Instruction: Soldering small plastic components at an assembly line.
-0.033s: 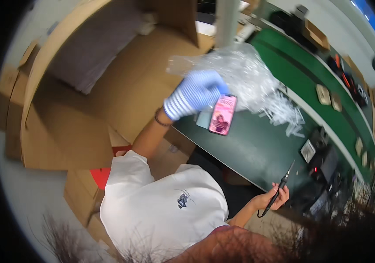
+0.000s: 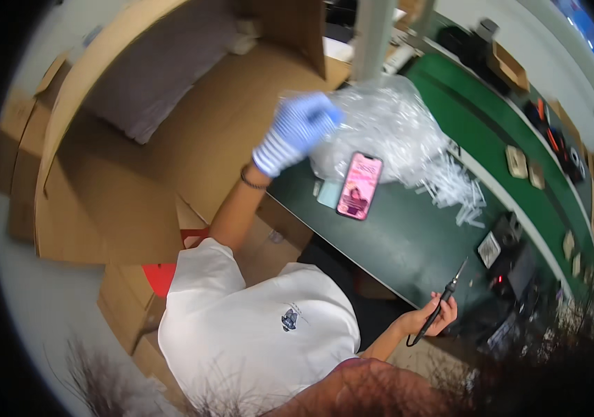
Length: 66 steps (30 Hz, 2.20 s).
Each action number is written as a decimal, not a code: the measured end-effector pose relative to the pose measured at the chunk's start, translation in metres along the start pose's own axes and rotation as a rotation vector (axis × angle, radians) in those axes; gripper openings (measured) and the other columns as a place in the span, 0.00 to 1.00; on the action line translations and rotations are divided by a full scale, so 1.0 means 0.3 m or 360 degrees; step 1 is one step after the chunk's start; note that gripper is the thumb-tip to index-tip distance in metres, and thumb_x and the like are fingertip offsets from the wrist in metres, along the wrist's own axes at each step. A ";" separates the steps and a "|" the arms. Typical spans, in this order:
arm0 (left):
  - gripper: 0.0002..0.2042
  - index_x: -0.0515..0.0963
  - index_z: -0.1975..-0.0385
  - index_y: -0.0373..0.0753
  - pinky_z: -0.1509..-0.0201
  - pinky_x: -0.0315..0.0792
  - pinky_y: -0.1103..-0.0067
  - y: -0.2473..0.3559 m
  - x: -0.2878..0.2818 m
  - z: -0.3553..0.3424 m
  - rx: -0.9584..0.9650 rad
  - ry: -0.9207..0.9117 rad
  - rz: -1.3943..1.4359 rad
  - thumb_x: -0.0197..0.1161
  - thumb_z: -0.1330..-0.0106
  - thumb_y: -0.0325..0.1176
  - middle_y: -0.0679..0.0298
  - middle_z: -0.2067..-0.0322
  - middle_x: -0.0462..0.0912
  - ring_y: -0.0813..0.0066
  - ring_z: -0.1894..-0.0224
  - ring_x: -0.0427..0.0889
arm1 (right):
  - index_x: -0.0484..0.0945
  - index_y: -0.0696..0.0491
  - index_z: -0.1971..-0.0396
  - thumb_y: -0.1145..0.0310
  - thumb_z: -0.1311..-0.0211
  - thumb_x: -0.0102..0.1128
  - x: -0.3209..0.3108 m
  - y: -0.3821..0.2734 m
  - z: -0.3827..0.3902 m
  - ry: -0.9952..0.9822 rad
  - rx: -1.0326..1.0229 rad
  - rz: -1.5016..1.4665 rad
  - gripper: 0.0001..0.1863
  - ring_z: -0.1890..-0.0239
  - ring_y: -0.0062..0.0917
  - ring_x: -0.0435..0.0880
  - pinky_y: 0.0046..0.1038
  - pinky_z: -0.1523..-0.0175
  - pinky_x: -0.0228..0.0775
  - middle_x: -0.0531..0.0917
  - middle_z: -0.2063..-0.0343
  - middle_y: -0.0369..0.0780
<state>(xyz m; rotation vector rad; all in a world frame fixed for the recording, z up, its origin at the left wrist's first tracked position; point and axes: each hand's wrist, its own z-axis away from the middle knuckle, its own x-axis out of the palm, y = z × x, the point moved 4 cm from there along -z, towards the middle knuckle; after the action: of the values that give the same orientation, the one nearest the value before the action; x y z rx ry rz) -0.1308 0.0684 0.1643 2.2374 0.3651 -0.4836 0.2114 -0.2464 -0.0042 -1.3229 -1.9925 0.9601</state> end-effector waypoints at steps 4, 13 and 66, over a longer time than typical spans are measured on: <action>0.13 0.84 0.68 0.34 0.64 0.73 0.79 -0.633 -0.506 -0.060 -0.0517 0.1147 -0.0475 0.72 0.28 0.39 0.70 0.76 0.82 0.84 0.72 0.74 | 0.74 0.63 0.59 0.76 0.27 0.60 0.146 0.001 0.051 -0.0240 -0.0035 -0.0042 0.05 0.56 0.37 0.85 0.33 0.50 0.86 0.75 0.45 0.50; 0.34 0.80 0.40 0.38 0.31 0.74 0.60 -1.587 -0.817 -0.368 -0.0805 0.0265 -0.1588 0.77 0.42 0.54 0.45 0.41 0.84 0.47 0.37 0.80 | 0.75 0.64 0.58 0.76 0.23 0.55 0.270 -0.034 0.120 -0.0437 -0.0224 0.0580 0.05 0.52 0.40 0.85 0.37 0.44 0.83 0.73 0.44 0.55; 0.31 0.66 0.38 0.37 0.27 0.69 0.63 0.216 0.780 0.660 -0.0291 -0.0447 0.0945 0.75 0.39 0.30 0.43 0.32 0.68 0.49 0.31 0.72 | 0.88 0.58 0.54 0.77 0.46 0.82 -0.062 0.048 -0.051 -0.0976 -0.0188 0.0629 0.18 0.29 0.54 0.75 0.47 0.28 0.72 0.77 0.35 0.50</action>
<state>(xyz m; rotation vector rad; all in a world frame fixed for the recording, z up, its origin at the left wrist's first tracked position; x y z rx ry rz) 0.0587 -0.0999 -0.0197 1.9399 -0.3804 -0.4117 0.2375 -0.2562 -0.0080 -1.6733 -2.2923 1.6092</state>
